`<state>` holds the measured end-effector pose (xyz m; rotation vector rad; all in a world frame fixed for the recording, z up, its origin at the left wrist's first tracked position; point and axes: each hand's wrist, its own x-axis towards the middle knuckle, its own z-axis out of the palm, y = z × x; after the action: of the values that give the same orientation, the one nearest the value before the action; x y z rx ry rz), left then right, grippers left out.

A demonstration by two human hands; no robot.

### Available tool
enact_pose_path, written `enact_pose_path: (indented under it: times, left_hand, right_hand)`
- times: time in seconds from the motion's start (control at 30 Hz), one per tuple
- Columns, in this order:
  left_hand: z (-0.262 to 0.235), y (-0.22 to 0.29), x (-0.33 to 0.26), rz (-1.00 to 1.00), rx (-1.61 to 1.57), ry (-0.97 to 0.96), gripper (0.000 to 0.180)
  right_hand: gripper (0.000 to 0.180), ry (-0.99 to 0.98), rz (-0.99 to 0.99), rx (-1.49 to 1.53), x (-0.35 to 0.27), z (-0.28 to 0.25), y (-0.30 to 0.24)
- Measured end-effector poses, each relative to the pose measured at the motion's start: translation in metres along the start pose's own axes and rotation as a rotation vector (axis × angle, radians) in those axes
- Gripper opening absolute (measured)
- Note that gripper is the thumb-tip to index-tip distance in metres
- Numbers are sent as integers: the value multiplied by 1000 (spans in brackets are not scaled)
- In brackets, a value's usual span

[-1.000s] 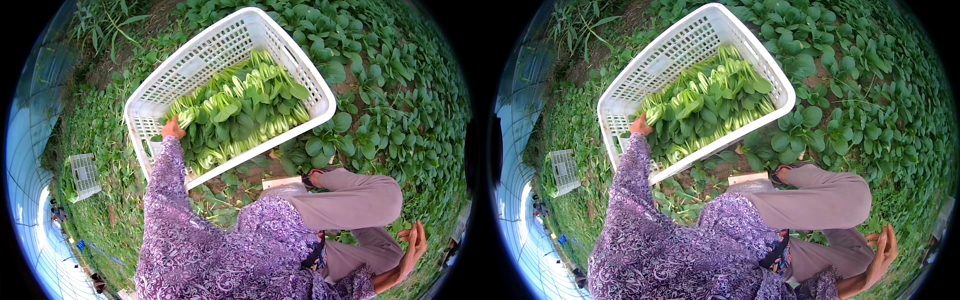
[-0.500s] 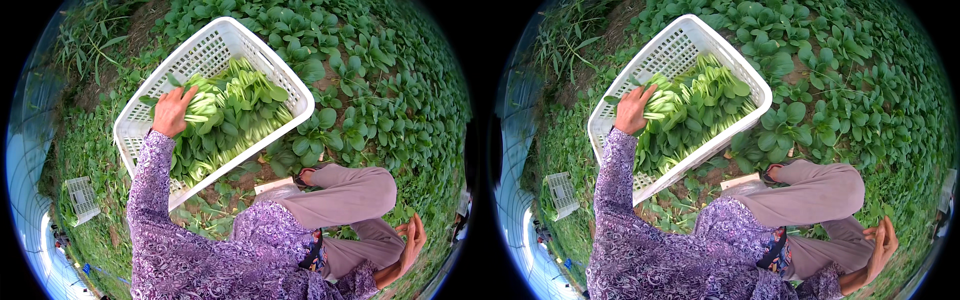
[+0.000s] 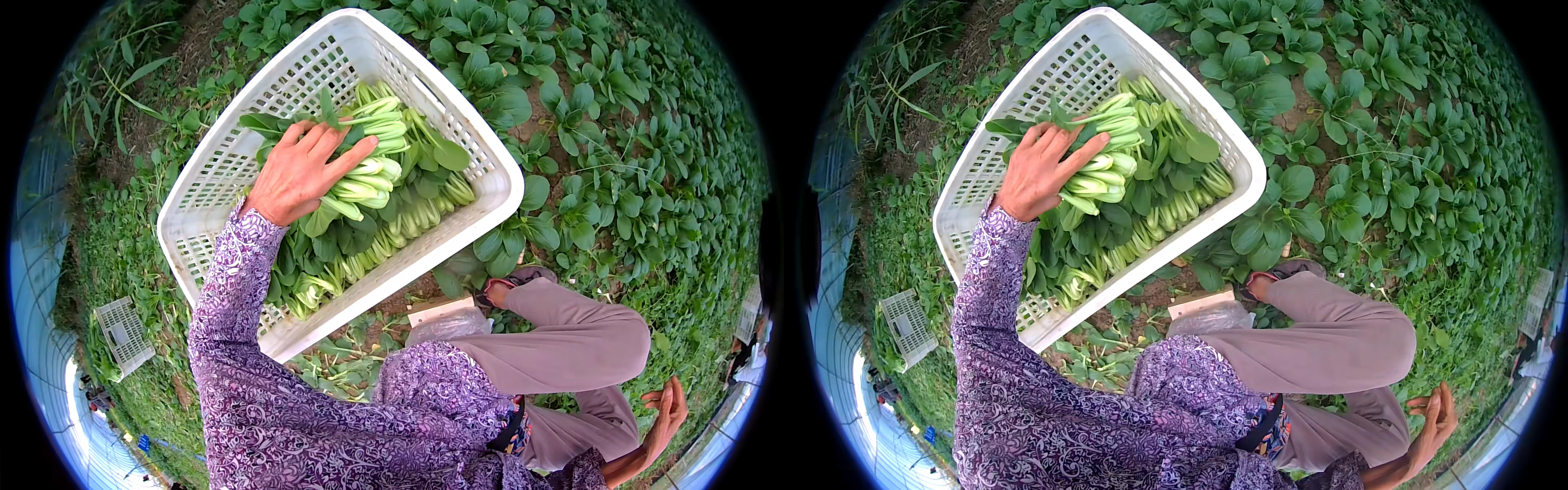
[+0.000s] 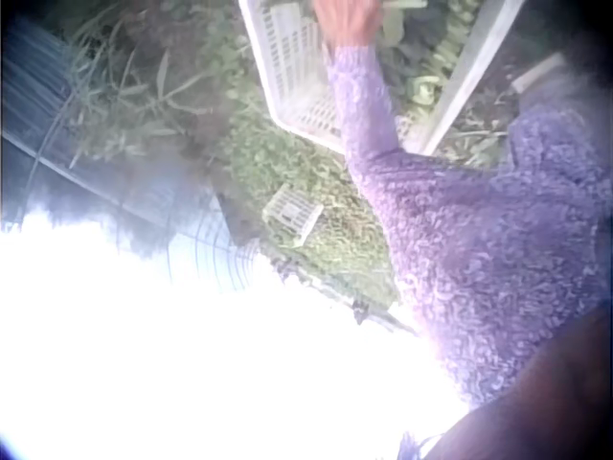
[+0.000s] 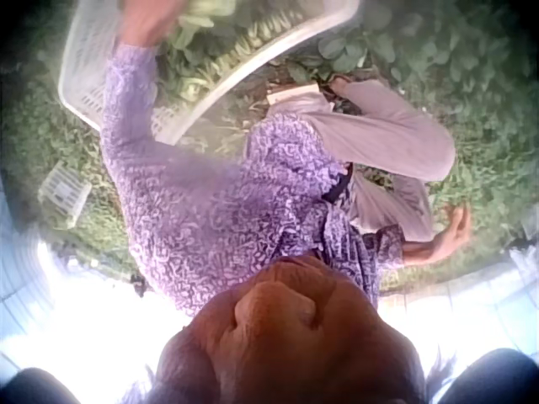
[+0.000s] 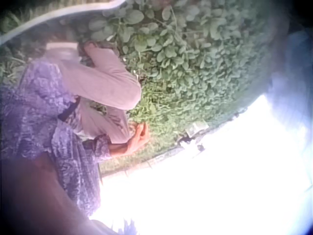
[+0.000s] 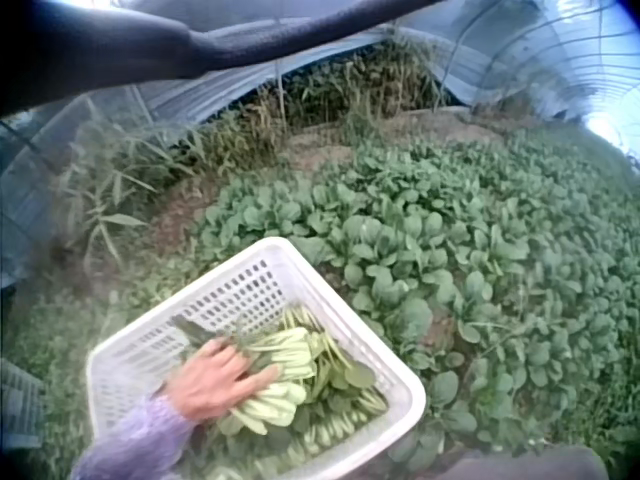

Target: The person harvests green vegetables with a sickle, gathers them into bunches, and places them into a white plastic crate.

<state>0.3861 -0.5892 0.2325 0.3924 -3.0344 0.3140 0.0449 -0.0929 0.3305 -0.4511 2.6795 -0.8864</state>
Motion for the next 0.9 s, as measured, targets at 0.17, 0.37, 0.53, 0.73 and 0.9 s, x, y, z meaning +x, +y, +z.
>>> enact_pose_path:
  times: [0.17, 0.37, 0.53, 0.73, 0.9]
  left_hand:
    - [13, 2, 3, 78, -29, 51, 69]
    - [32, 18, 13, 285, -103, -12, 51]
    - [41, 30, 12, 333, -153, -27, 49]
    - [41, 16, -2, -154, -619, 108, 81]
    - [83, 3, 4, -956, -1863, 478, 57]
  right_hand:
    - [50, -19, 13, 5, 6, 10, -8]
    - [51, -6, 15, 15, 7, 13, -5]
    - [51, 17, 33, 38, 0, 10, -5]
    - [52, 16, 63, 40, -1, 8, 0]
    - [52, 5, 66, 74, 4, 9, 4]
